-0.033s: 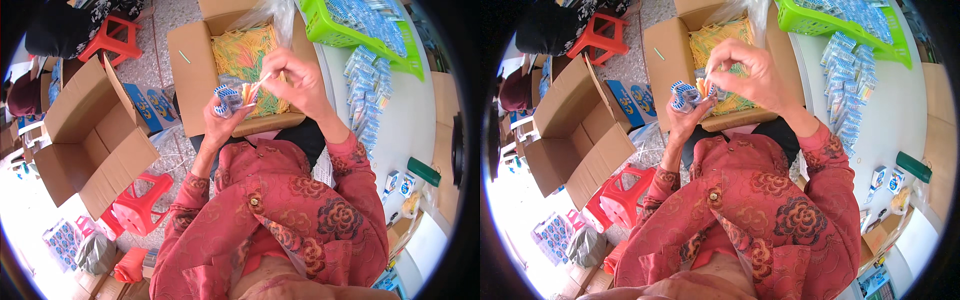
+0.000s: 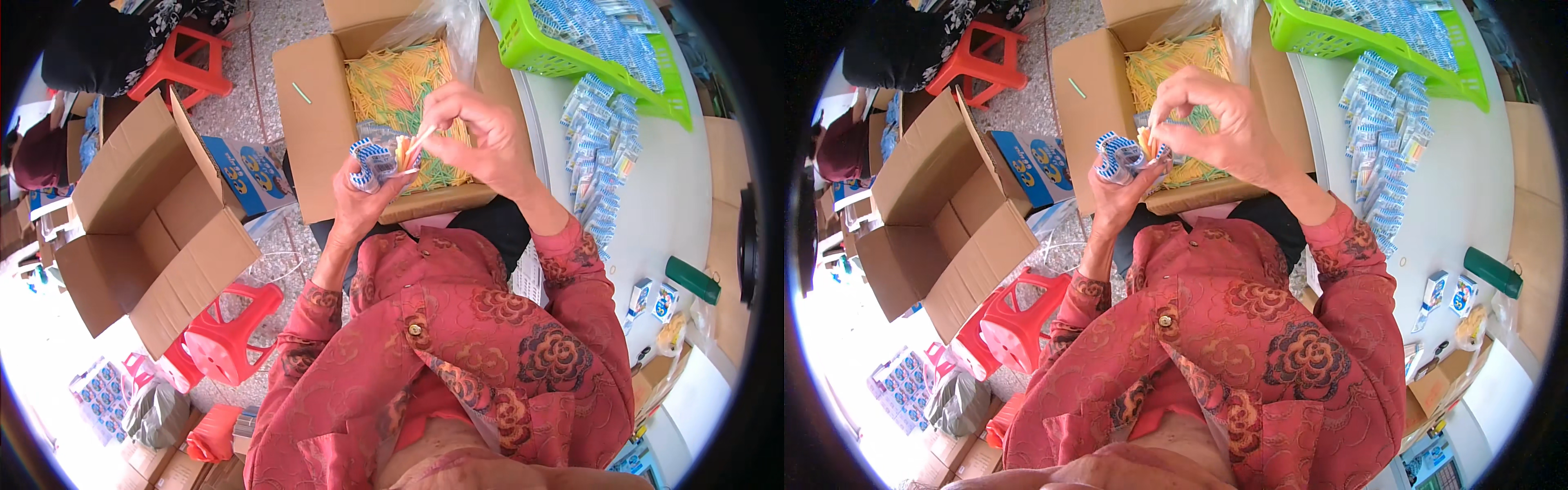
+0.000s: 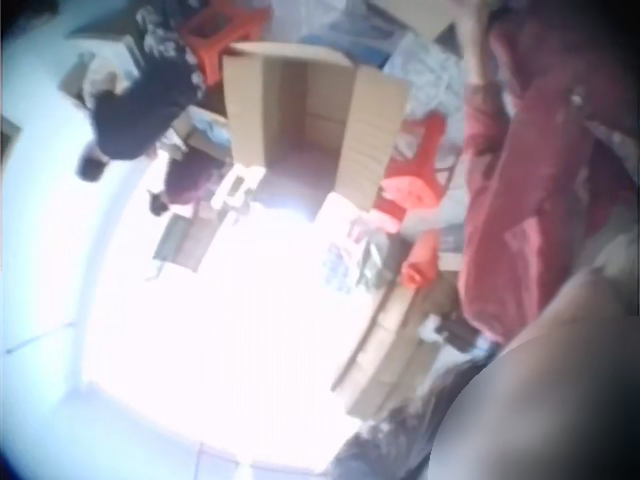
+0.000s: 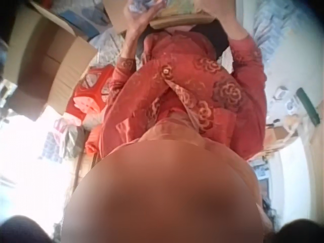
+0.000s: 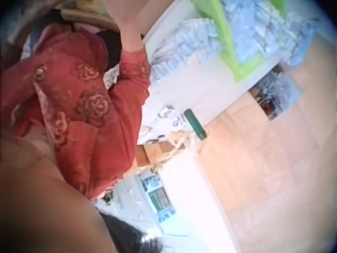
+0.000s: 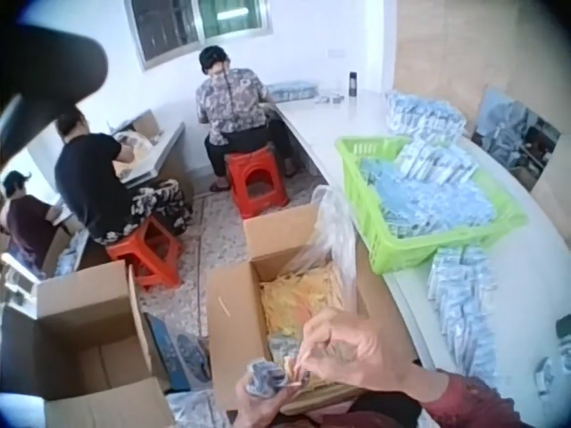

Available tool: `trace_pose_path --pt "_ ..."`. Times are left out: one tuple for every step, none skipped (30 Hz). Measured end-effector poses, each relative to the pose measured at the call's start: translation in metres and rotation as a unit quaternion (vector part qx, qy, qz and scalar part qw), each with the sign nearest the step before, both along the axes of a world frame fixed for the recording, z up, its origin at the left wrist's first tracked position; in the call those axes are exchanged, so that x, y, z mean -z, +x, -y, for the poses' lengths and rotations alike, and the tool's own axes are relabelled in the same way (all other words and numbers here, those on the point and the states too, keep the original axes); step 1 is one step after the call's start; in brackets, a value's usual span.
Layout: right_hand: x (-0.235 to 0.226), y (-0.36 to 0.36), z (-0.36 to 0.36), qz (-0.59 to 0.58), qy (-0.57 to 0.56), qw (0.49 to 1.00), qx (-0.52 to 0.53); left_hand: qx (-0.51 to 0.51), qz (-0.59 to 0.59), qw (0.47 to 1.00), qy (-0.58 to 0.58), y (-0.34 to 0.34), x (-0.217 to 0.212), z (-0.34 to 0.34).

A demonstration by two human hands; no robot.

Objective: Packing small items into plastic bags and placing them into cardboard boxes for shipping.

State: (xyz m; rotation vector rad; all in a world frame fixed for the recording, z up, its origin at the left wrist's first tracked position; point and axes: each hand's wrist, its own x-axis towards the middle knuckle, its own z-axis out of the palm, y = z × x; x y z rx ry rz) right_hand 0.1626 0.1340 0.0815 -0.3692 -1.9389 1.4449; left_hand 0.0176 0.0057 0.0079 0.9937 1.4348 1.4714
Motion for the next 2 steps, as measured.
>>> trace_pose_path --pt "0.0005 0.0008 0.0028 0.016 0.016 1.000 0.004 0.002 0.002 1.000 0.004 0.0013 -0.0018 -0.0001" --pt "0.0012 0.0019 0.0051 0.031 0.032 0.999 0.008 0.004 0.004 1.000 0.007 0.0032 -0.0051 -0.0002"
